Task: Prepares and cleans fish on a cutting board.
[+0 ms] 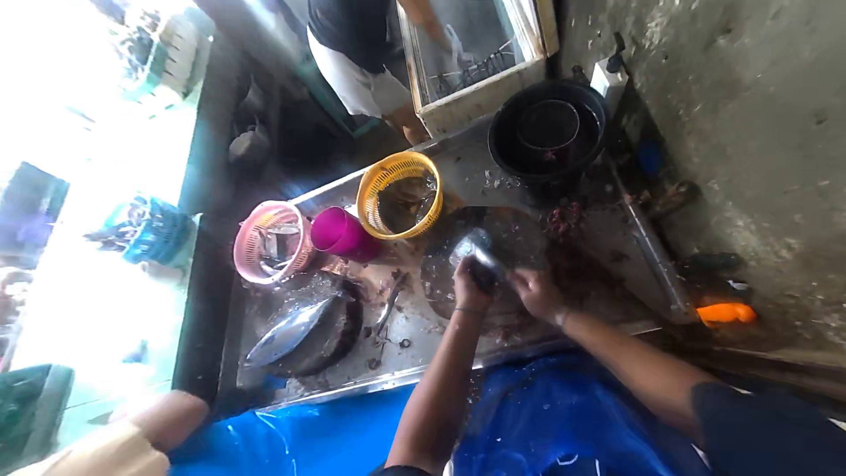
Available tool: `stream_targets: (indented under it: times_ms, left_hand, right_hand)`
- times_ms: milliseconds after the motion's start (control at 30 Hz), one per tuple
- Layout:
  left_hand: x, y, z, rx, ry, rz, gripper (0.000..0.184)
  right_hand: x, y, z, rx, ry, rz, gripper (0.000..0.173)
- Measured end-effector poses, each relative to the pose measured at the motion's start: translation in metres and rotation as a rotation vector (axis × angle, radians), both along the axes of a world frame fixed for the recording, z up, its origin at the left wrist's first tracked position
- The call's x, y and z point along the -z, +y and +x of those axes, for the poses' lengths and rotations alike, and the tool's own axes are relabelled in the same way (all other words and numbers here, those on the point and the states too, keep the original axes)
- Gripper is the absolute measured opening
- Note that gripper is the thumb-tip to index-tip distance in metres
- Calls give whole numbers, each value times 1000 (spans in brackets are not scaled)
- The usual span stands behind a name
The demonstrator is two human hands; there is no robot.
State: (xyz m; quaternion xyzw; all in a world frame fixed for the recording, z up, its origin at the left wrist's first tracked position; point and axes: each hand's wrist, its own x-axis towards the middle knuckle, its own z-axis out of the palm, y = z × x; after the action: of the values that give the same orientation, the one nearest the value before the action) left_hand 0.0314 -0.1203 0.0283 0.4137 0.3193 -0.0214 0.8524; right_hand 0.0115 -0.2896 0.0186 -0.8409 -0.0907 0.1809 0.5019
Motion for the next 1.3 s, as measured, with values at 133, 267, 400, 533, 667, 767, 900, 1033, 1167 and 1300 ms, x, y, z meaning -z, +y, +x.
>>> stream_targets:
  times_ms: [133,267,400,533,667,767,900,1033,1167,1300]
  left_hand:
    - [15,108,-34,88,79,346,25]
    - [39,187,-89,107,334,754,62]
    - [46,216,-71,154,299,1073,67]
    - [19,216,57,397,-49,1469,45]
    - [43,218,201,662,55,1590,56]
    - [84,218,257,945,413,1435,57]
    - [105,218,263,859,400,1184,45]
    - [85,208,239,752,92,701,31]
    - [60,205,223,666,49,1086,51]
    - [14,174,146,508,-98,1330,64]
  right_hand:
    - [21,-43,-29,-136,209,-162,42]
    - [35,-74,-11,334,329,-122,48]
    - [8,-64,-15,550,92,-231,51]
    - [23,-33,-48,514,-30,-425,50]
    - [69,-4,-64,529,404,-354,51]
    - [67,18,-68,668,468,-351,53]
    - [55,19,-67,674,549,-263,53]
    - [61,18,-73,724,506,-157,52]
    - [76,12,-83,744,450,-80,52]
    - [77,-2,-88,646,521,-42,55]
